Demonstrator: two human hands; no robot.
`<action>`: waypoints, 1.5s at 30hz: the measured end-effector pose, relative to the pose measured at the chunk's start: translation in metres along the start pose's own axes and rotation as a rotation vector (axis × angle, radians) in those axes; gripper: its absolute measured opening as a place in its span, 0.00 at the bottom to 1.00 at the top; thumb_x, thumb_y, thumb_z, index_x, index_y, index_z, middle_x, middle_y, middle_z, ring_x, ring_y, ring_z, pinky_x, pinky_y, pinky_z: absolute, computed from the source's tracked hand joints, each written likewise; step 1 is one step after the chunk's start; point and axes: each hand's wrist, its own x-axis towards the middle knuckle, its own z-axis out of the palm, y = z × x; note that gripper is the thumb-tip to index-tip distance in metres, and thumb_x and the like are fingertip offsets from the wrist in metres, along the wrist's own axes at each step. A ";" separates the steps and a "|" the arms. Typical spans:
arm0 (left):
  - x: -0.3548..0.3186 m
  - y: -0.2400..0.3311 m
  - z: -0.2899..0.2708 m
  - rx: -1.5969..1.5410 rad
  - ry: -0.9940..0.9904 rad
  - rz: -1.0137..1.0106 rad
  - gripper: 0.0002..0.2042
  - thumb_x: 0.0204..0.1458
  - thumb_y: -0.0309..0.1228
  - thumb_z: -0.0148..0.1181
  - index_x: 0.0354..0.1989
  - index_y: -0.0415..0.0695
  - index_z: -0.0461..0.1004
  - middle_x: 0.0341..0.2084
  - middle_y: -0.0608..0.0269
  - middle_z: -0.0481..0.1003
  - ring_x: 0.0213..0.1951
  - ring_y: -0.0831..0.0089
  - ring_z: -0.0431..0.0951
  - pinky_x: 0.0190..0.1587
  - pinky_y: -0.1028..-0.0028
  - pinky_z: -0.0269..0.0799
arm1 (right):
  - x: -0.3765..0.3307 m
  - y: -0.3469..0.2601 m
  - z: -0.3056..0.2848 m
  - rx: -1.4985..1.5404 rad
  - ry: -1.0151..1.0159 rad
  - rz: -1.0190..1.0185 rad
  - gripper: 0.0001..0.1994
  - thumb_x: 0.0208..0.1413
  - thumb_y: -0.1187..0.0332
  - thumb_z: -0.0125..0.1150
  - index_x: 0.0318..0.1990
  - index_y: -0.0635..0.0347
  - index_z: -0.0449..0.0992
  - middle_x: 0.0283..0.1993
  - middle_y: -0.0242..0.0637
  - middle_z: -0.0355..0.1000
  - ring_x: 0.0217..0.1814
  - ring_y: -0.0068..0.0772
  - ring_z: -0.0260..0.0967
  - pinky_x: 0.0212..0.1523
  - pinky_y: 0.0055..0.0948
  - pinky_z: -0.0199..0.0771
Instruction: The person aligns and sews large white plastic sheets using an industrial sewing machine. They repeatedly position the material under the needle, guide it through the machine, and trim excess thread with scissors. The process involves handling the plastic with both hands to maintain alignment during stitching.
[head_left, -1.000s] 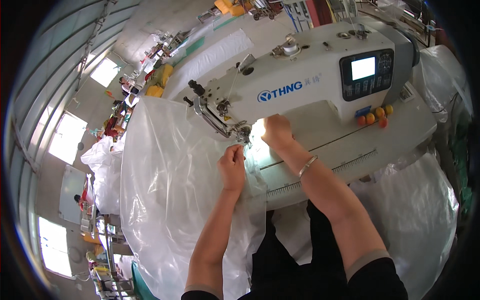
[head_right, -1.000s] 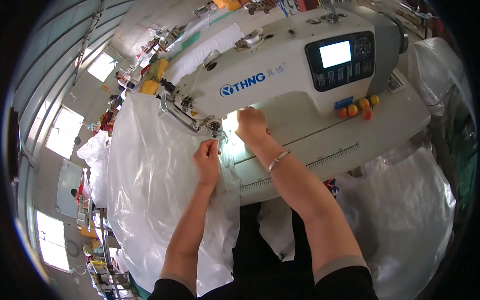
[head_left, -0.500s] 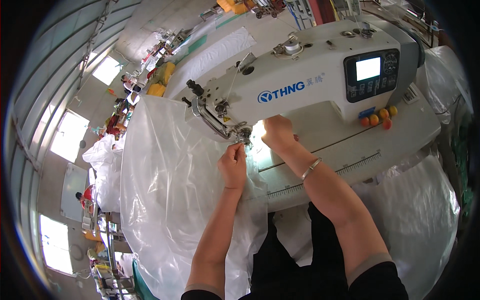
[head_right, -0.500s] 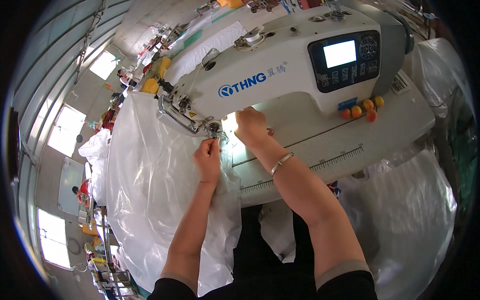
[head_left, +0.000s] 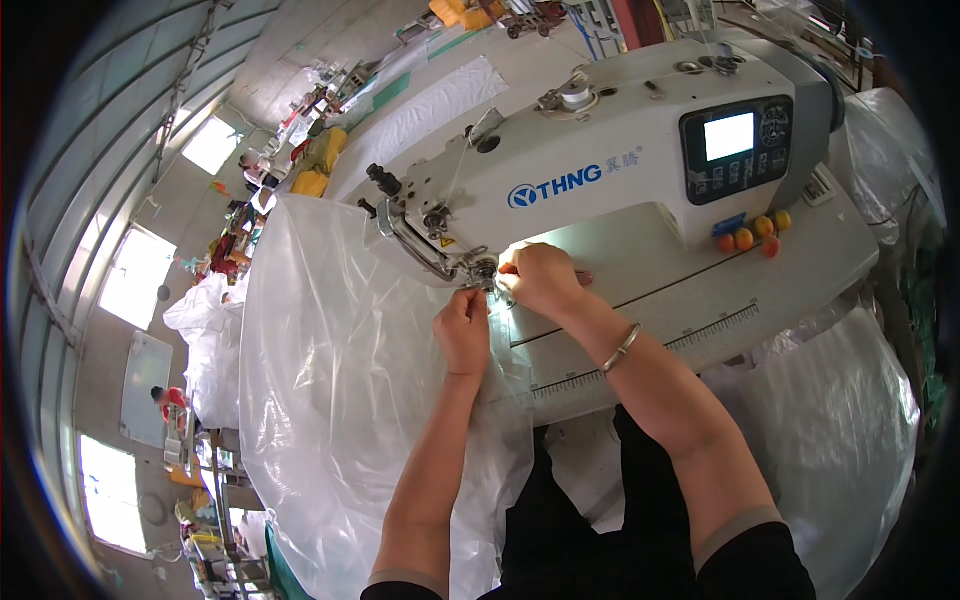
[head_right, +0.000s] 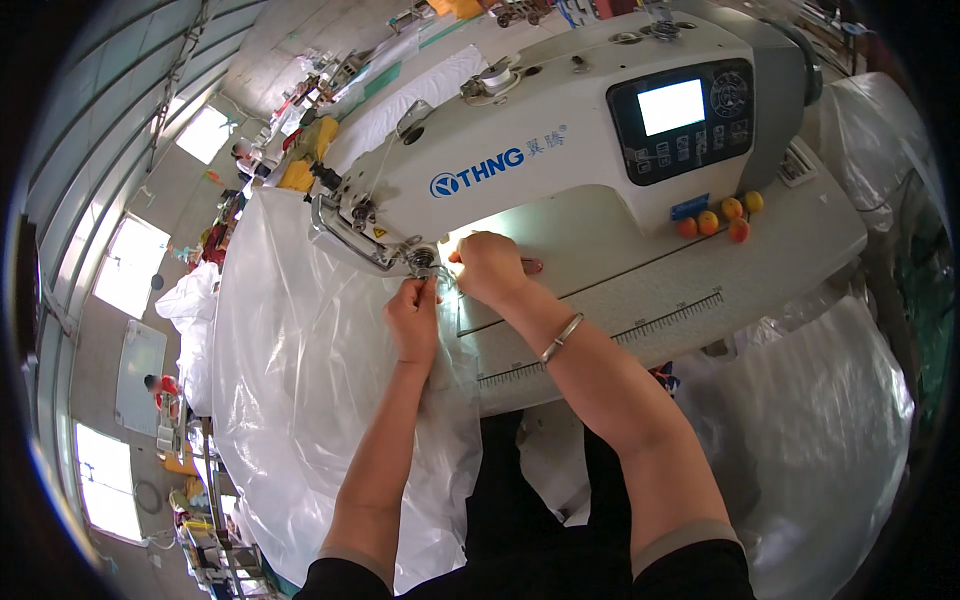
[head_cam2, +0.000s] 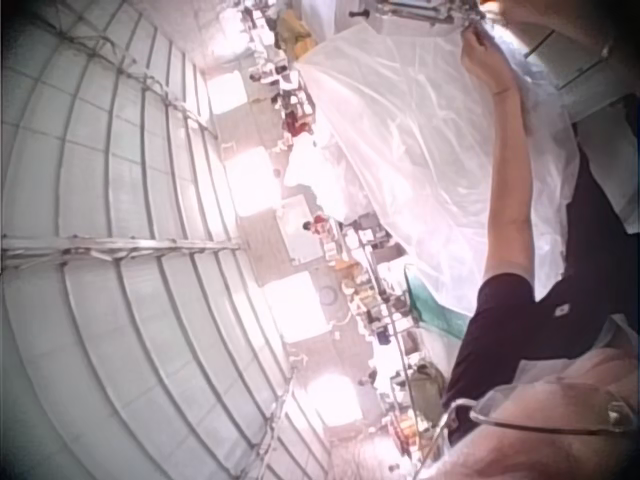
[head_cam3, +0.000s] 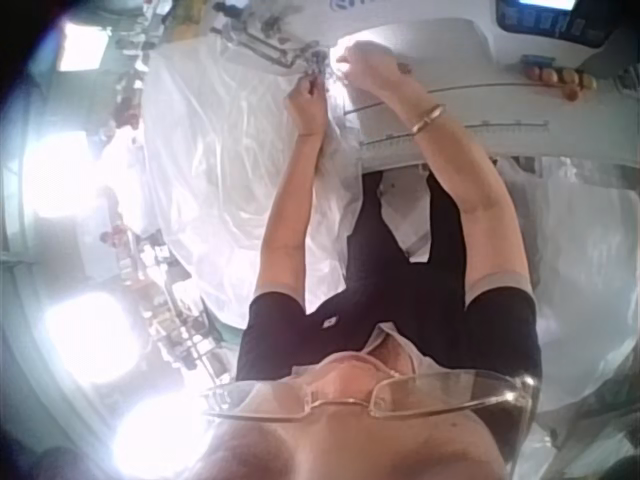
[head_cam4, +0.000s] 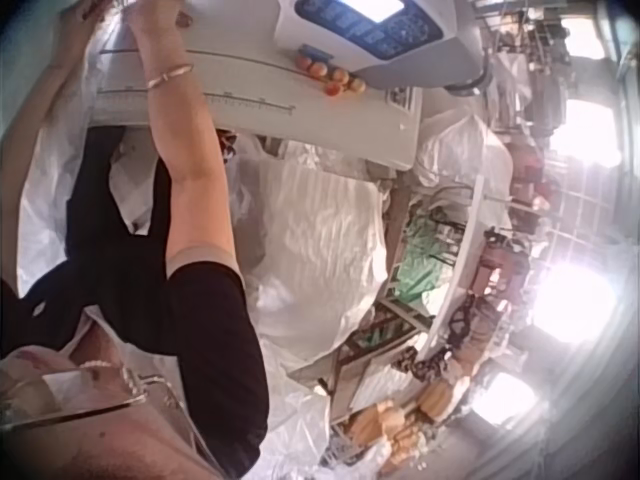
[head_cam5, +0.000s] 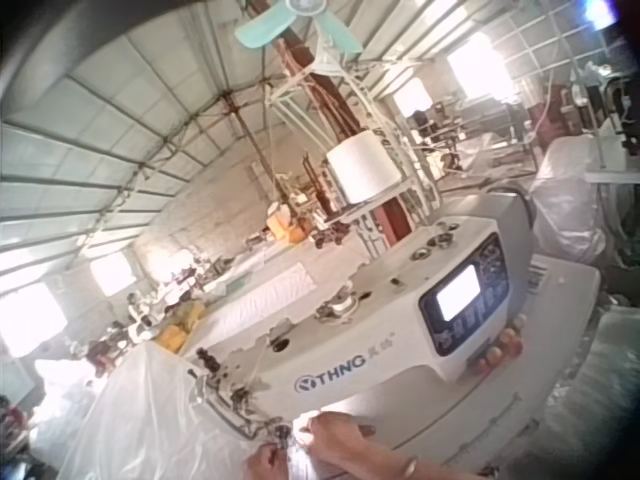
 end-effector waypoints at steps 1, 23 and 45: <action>0.000 0.000 0.000 0.005 -0.006 -0.001 0.05 0.52 0.26 0.60 0.30 0.37 0.76 0.17 0.55 0.76 0.20 0.69 0.78 0.26 0.73 0.70 | 0.000 -0.003 0.000 0.035 -0.056 0.038 0.07 0.43 0.67 0.64 0.30 0.60 0.78 0.31 0.42 0.76 0.35 0.44 0.74 0.36 0.39 0.72; -0.014 0.018 -0.019 0.150 0.008 0.387 0.07 0.53 0.23 0.58 0.39 0.35 0.75 0.37 0.50 0.78 0.39 0.60 0.80 0.45 0.68 0.72 | -0.026 -0.017 -0.027 -0.029 -0.220 -0.143 0.02 0.41 0.75 0.57 0.22 0.59 0.76 0.27 0.44 0.75 0.30 0.48 0.73 0.33 0.42 0.70; 0.003 -0.011 0.003 -0.123 -0.149 -0.292 0.09 0.51 0.28 0.61 0.35 0.34 0.79 0.19 0.69 0.73 0.22 0.85 0.65 0.25 0.79 0.61 | 0.015 -0.001 -0.005 -0.111 -0.394 0.044 0.06 0.46 0.69 0.56 0.26 0.61 0.76 0.27 0.46 0.73 0.30 0.49 0.73 0.34 0.42 0.72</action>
